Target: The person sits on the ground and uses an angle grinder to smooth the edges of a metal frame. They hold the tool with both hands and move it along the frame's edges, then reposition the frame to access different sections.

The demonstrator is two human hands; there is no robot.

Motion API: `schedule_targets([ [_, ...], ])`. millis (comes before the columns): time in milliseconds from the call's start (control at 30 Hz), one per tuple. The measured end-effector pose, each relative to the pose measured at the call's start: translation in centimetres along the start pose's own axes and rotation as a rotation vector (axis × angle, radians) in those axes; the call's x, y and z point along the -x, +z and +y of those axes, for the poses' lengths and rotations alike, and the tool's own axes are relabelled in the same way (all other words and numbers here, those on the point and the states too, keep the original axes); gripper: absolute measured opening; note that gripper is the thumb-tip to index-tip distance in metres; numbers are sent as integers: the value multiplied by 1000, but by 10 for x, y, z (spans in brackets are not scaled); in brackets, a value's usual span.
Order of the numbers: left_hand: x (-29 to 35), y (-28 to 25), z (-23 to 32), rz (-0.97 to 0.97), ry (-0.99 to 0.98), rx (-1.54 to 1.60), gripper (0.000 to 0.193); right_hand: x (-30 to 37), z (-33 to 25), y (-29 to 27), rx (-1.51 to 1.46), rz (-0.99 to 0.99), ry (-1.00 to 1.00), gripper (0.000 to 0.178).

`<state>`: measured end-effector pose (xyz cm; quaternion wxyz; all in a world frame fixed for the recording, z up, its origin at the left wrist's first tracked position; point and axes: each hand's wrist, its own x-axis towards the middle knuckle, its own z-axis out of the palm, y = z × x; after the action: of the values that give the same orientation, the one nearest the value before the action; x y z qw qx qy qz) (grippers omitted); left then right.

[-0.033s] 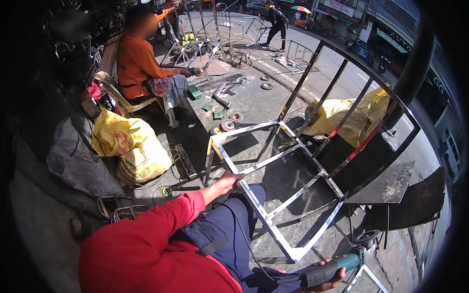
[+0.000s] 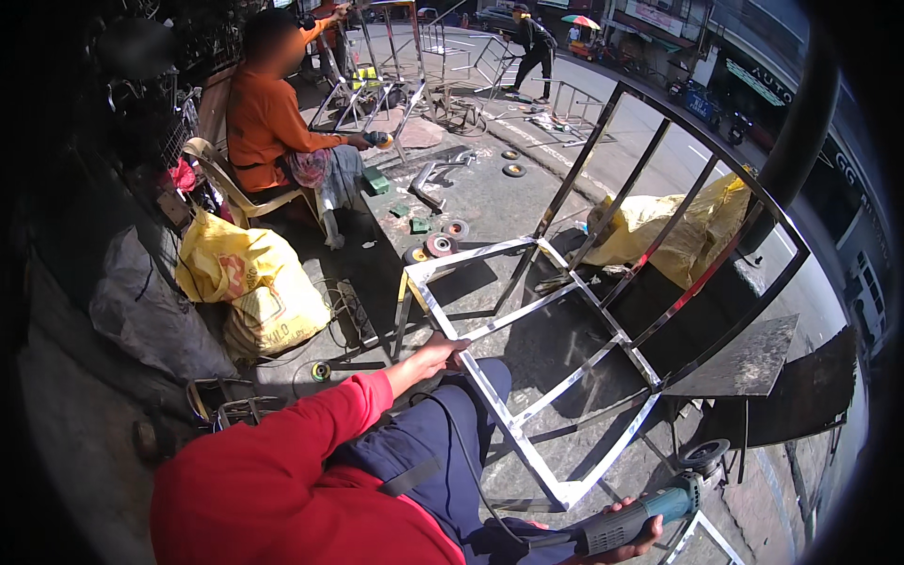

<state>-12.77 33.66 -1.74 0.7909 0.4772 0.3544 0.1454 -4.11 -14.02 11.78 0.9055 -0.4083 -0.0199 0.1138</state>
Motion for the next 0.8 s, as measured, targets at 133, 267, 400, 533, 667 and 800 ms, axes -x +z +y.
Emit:
schedule_targets([
  [133, 15, -23, 11, -57, -156, -181, 31, 3, 16, 53, -46, 10, 153, 58],
  [267, 45, -36, 39, -176, -112, -535, 48, 5, 41, 106, -32, -82, 208, 58],
  [400, 90, 2, 53, -168, 145, -662, 51, 11, 69, 159, 79, -120, 260, 59],
  [533, 157, 41, 52, -629, -29, 20, 56, 11, 108, 206, 261, -150, 268, 50],
  [667, 194, 52, 67, -749, -128, 193, 74, 10, 144, 239, 347, -291, 178, 42],
  [800, 198, 32, 89, -647, -133, 126, 66, 8, 168, 263, 544, -505, 72, 41],
])
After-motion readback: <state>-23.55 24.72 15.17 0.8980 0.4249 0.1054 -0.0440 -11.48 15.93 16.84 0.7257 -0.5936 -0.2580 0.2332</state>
